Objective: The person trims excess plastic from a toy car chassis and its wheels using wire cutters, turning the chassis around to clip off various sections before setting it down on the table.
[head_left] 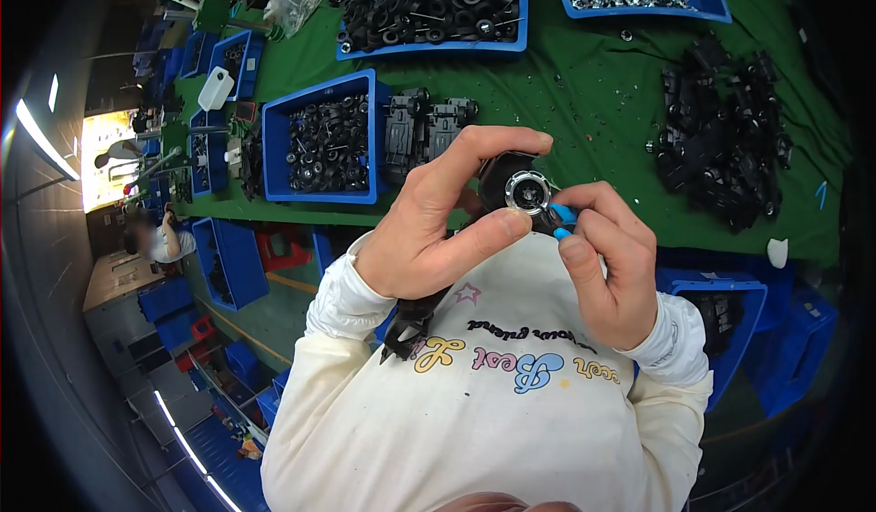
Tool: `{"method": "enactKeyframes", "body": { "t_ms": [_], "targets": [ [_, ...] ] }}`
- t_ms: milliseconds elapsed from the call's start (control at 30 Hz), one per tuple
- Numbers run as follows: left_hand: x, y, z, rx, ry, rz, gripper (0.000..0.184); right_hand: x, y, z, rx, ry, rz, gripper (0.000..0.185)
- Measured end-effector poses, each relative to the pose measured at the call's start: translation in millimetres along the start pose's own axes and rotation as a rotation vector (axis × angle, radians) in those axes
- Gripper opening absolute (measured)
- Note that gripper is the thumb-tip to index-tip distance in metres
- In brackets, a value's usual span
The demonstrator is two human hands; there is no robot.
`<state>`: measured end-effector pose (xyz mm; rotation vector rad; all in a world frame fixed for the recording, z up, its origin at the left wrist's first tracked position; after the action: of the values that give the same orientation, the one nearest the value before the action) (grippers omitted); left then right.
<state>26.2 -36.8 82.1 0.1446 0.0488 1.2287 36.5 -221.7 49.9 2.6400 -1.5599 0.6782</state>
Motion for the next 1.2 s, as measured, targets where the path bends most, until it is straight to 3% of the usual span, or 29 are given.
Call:
{"method": "enactKeyframes", "body": {
  "t_ms": [133, 333, 433, 600, 667, 867, 933, 1200],
  "targets": [
    [-0.6, 1.6, 0.6, 0.023, -0.024, 0.003, 0.053, -3.5, 2.0, 4.1, -0.009, -0.115, -0.033, 0.029],
    [-1.0, 4.2, 0.8, 0.009, 0.078, -0.038, 0.054, 1.2, -2.2, -4.9, 0.197, 0.116, -0.012, 0.03],
    [1.6, 6.0, 1.6, 0.019, 0.051, -0.043, 0.053, 2.7, -1.2, -1.3, 0.178, 0.102, -0.109, 0.03],
    [2.8, 6.1, 1.5, 0.029, 0.002, -0.008, 0.055, -2.5, -0.2, -5.6, 0.11, 0.083, -0.042, 0.03],
    [4.1, 6.7, 4.5, -0.129, -0.198, 0.007, 0.055, -1.6, -1.9, -4.8, 0.09, 0.043, -0.024, 0.03],
    [4.4, 4.2, 4.4, -0.318, -0.185, -0.002, 0.054, 2.9, -3.4, -1.9, 0.032, -0.071, -0.176, 0.034],
    [2.8, 4.7, 3.9, -0.287, -0.166, -0.006, 0.054, 1.3, -2.3, -0.9, -0.027, -0.197, -0.163, 0.034],
    [5.2, 4.5, 4.2, -0.142, -0.174, 0.002, 0.054, -1.6, -2.5, -4.9, -0.04, -0.069, -0.105, 0.033]
  ]
}}
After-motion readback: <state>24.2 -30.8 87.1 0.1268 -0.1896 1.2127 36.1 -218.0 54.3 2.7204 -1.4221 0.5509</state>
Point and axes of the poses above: each hand's wrist, its own y-axis away from the middle knuckle, its own x-axis out of the back of the hand, z = x × y, the point moved 4 cm from there along -y, towards the middle knuckle, and after that the axes turned 10 degrees about y, right-handed, at the moved point
